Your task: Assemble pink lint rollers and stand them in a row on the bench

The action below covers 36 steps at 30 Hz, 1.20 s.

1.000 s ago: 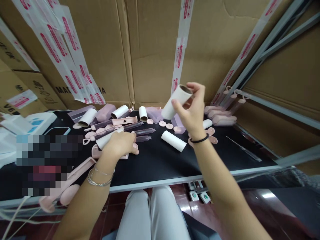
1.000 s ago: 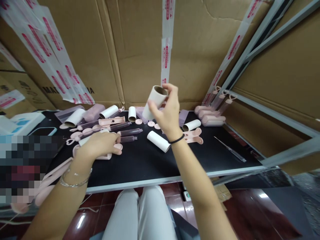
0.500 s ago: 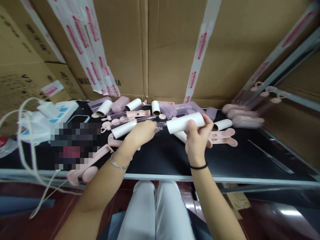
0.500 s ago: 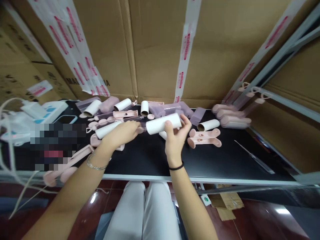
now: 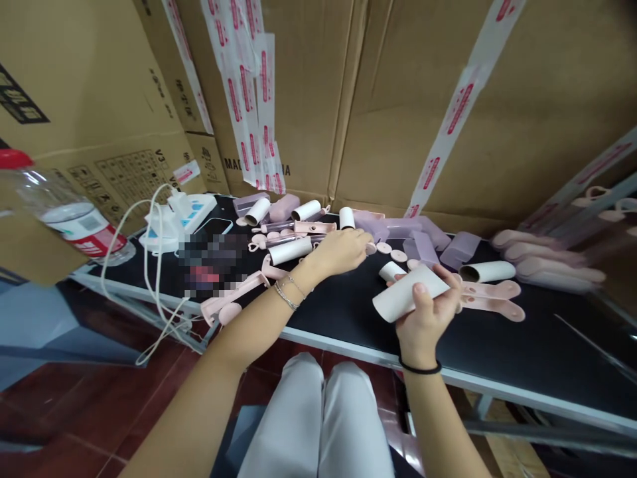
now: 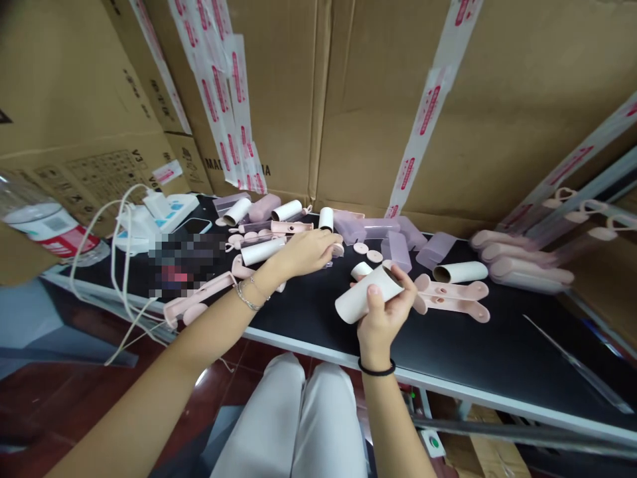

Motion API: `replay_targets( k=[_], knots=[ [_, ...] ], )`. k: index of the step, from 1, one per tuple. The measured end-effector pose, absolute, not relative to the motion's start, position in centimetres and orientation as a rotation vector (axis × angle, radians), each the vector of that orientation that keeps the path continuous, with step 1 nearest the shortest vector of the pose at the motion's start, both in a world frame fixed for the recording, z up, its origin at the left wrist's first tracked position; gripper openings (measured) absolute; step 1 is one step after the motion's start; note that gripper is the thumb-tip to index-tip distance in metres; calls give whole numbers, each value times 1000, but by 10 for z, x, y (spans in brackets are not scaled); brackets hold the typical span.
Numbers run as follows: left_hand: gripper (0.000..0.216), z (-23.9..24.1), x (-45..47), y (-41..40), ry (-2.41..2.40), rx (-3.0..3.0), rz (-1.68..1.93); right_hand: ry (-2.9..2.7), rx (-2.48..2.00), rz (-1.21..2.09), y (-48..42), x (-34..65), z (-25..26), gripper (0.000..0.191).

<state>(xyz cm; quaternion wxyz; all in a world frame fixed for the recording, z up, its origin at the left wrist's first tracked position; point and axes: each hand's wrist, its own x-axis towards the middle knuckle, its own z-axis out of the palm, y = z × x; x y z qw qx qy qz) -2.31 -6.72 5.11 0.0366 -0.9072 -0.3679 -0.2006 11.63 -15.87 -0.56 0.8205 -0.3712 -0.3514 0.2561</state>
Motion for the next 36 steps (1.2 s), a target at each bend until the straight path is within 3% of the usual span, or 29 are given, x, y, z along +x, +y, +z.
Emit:
replay_targets(
  k=[7,11,16,25,36],
  knots=[
    [30,45,-10,-85,-1089,-3342,-1610,-365,-594,466,-143,137,-11,31],
    [27,28,6,-91,-957,-3743,-1757,-372,-627,555,-142,137,-13,38],
    [30,17,16,-92,-1029,-3646,-2012,-449,-619,695,-145,131,-16,50],
    [41,24,4,-91,-1130,-3870,-1413,-454,-654,661,-149,132,-13,42],
    [42,38,-2,-99,-969,-3699,-1178,-427,-720,791,-151,131,-16,47]
  ],
)
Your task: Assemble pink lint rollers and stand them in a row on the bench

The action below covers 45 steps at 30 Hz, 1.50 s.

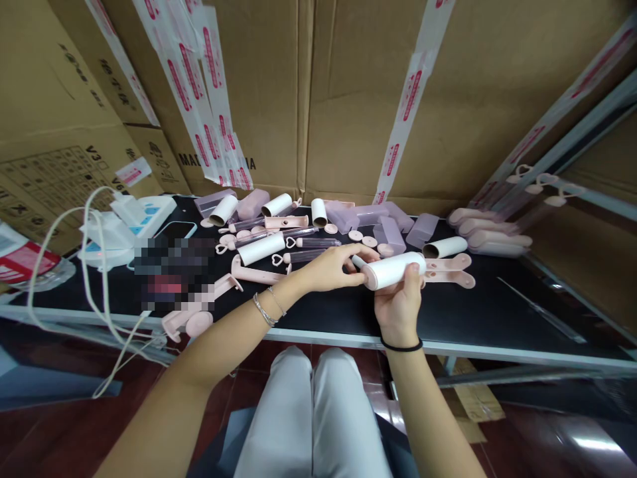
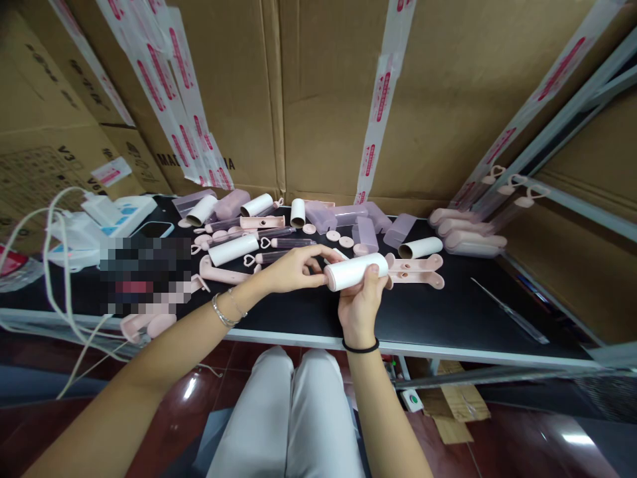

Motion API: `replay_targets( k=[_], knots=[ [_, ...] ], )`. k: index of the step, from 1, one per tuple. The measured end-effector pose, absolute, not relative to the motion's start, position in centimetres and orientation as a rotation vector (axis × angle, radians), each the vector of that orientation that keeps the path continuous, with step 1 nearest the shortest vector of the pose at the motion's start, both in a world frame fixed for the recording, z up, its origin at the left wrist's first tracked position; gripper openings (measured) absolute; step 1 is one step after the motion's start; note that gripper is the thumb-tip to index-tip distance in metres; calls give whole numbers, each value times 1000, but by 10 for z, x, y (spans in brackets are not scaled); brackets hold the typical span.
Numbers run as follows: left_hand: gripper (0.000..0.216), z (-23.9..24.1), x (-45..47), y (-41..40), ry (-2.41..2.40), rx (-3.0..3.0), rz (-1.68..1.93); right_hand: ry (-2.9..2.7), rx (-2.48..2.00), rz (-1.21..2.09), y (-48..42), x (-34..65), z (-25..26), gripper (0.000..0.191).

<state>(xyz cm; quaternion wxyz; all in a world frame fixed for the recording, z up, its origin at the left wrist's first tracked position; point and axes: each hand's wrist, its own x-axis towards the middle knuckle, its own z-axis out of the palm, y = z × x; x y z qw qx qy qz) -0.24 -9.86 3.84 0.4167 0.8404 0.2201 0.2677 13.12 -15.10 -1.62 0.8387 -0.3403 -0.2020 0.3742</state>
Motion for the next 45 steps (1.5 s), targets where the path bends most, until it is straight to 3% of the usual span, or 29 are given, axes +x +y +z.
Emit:
replay_targets(
  k=[10,17,23,26,28,32,35,41,45],
  knots=[
    [63,48,-11,-95,471,3023,761,-314,-637,938,-152,135,-12,42],
    [62,72,-5,-114,607,3344,703,-332,-661,966,-151,136,-14,46],
    [46,83,-74,-196,1266,3199,1027,-338,-696,964,-155,139,-11,45],
    [47,49,-142,-240,1905,2521,1694,-303,-709,1010,-157,142,-10,44],
    [39,15,-179,-261,2234,2310,1662,-305,-712,1049,-158,143,-10,44],
    [34,-36,-212,-269,2212,2609,1058,-340,-696,1081,-158,146,-11,47],
    [30,-46,-213,-255,2237,2632,954,-367,-685,1065,-158,147,-13,47],
    [20,-44,-204,-240,2230,2628,1052,-389,-734,1055,-157,141,-15,49],
    [17,-35,-182,-245,2071,2526,1496,-601,-704,968,-159,134,-12,54]
  ],
)
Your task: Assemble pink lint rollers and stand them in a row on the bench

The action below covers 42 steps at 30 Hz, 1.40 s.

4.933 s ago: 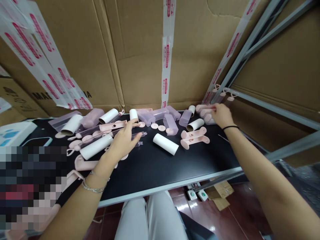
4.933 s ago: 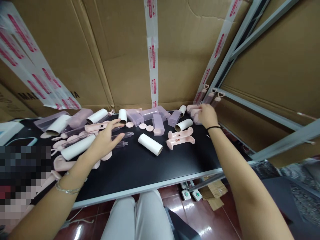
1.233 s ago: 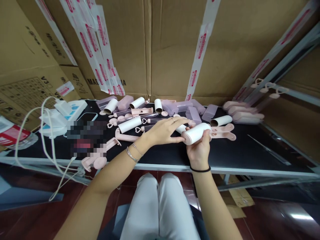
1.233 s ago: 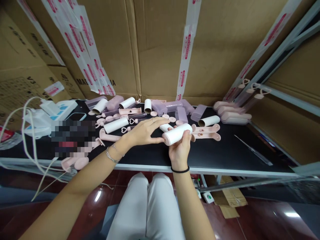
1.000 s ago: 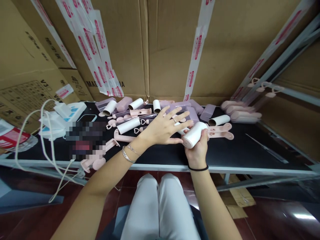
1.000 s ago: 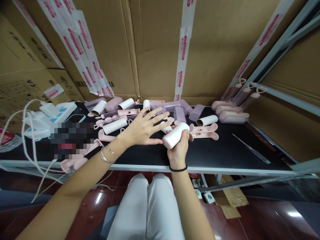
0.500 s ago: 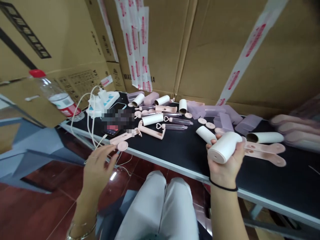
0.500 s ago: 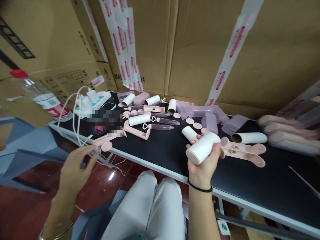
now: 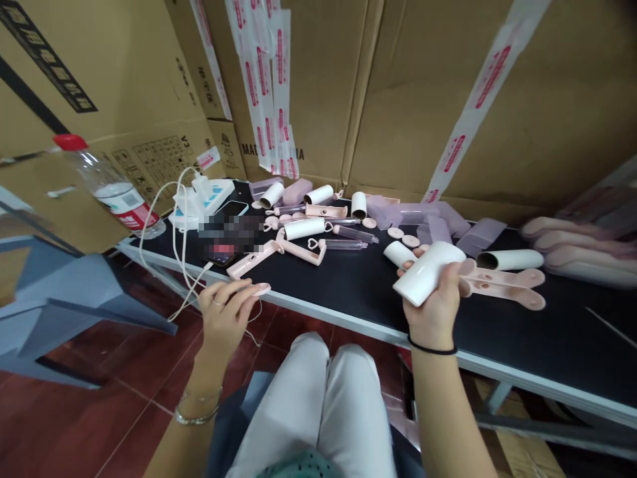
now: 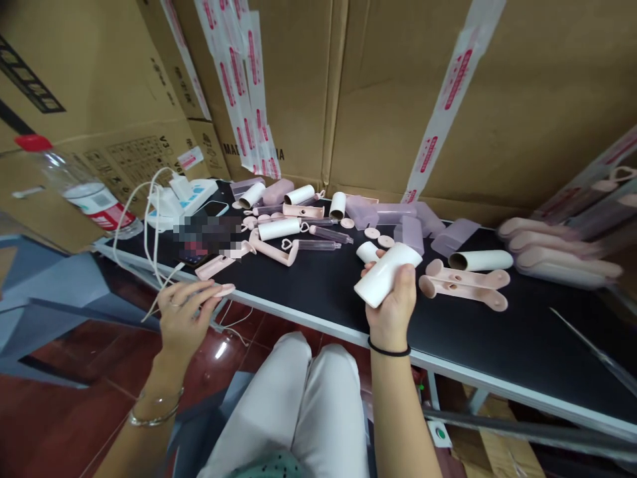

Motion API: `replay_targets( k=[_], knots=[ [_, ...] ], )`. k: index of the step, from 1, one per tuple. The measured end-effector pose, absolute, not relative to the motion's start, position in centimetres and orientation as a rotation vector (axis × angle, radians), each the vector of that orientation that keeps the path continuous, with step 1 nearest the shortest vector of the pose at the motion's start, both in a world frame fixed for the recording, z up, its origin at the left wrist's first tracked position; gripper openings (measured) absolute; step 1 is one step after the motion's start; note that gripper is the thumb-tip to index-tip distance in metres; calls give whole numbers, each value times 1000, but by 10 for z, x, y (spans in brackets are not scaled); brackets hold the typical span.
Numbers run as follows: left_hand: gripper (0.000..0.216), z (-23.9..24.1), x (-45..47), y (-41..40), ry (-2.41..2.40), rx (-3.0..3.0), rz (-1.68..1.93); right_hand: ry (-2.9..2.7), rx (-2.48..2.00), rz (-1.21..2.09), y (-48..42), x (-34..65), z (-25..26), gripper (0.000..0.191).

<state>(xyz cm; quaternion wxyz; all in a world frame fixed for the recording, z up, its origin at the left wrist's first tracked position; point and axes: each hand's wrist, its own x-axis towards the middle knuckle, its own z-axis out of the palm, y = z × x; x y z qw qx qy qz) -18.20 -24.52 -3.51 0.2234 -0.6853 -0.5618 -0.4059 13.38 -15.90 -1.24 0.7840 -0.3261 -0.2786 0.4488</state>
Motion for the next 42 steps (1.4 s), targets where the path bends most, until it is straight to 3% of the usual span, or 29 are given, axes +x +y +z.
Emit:
replay_targets(
  k=[4,10,13,19,30,35,38,42],
  knots=[
    [16,-15,-136,-226,-1646,-2148,-1790,-1167,-850,635,-162,133,-2,51],
    [38,-14,-63,-180,-1965,-2510,-2579,-2116,-1039,-21,-172,134,-10,50],
    [35,-23,-44,-175,-2010,-2608,-2441,-2138,-1154,-152,-178,133,-24,52],
    [42,-28,-34,-179,-1971,-2574,-1972,-2139,-1256,-84,-182,133,-31,55],
    [49,-24,-39,-182,-1847,-2910,-1794,-2052,-1250,-3,-184,136,-32,52],
    [68,-30,-40,-182,-1685,-2958,-1550,-2086,-1271,-46,-186,133,-31,56],
    [81,-31,-36,-182,-1720,-2890,-1396,-2109,-1122,57,-187,136,-29,57],
    [75,-28,-36,-182,-1796,-2876,-1382,-1980,-990,260,-189,143,-29,51]
  ],
)
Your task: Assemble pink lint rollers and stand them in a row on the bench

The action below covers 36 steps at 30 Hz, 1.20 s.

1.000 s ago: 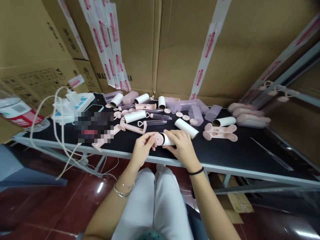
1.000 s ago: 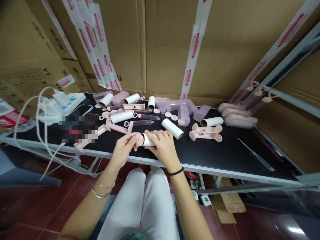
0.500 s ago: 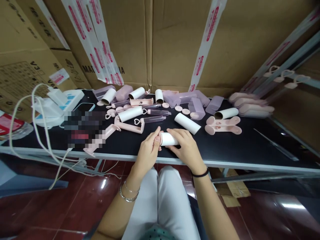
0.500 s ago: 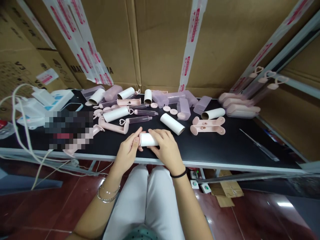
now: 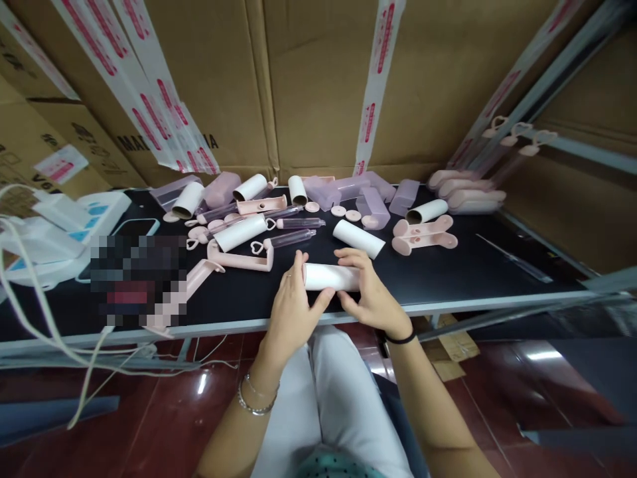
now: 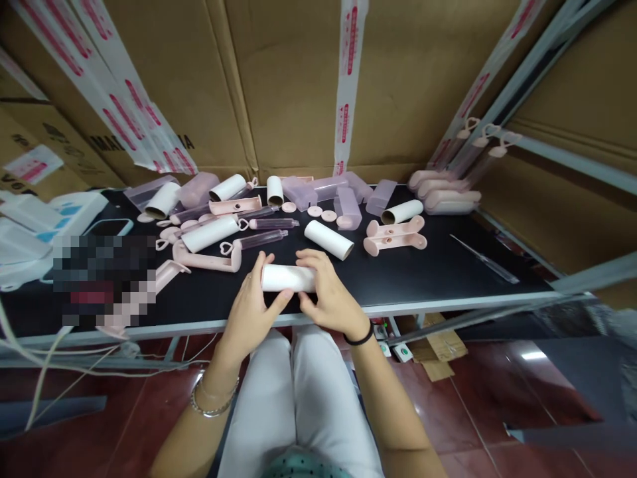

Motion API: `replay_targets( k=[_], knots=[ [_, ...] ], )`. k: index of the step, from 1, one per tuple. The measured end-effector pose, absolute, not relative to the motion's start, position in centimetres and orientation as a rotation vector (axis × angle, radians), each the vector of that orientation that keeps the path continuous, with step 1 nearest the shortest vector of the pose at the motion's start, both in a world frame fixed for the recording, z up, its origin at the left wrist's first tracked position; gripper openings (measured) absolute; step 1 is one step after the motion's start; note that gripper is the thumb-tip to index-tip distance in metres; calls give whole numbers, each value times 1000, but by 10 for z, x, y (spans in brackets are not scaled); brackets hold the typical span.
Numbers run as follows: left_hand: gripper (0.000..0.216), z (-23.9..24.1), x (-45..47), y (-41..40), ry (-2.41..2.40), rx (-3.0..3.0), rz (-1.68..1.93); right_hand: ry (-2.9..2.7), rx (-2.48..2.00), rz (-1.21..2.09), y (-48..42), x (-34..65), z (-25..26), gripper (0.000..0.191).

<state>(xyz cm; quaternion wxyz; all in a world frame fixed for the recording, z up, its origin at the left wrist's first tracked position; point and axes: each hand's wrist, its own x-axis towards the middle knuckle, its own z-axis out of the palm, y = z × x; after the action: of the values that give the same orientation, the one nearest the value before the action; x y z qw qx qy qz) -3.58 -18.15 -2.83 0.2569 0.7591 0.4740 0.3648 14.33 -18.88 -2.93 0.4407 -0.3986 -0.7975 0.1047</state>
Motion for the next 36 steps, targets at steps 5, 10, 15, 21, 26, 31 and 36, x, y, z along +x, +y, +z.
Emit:
replay_targets(
  k=[5,10,15,21,26,31,36],
  knots=[
    [54,-31,-47,-175,1186,1709,1116,-1803,-980,434,-187,144,-31,48],
    [50,-34,-50,-172,1057,1414,1291,-1588,-992,464,-186,145,-31,32],
    [53,-34,-47,-172,960,1306,1326,-1451,-1116,441,-186,147,-36,24],
    [57,-36,-50,-168,854,1150,1686,-1465,-1184,469,-184,144,-38,28],
    [56,-35,-51,-172,875,1163,1695,-1564,-1257,504,-185,144,-37,29],
    [54,-39,-40,-183,1036,1744,1761,-1569,-1270,566,-188,146,-36,28],
    [47,-33,-27,-186,978,2078,1405,-1673,-1293,532,-187,149,-39,27]
  ],
)
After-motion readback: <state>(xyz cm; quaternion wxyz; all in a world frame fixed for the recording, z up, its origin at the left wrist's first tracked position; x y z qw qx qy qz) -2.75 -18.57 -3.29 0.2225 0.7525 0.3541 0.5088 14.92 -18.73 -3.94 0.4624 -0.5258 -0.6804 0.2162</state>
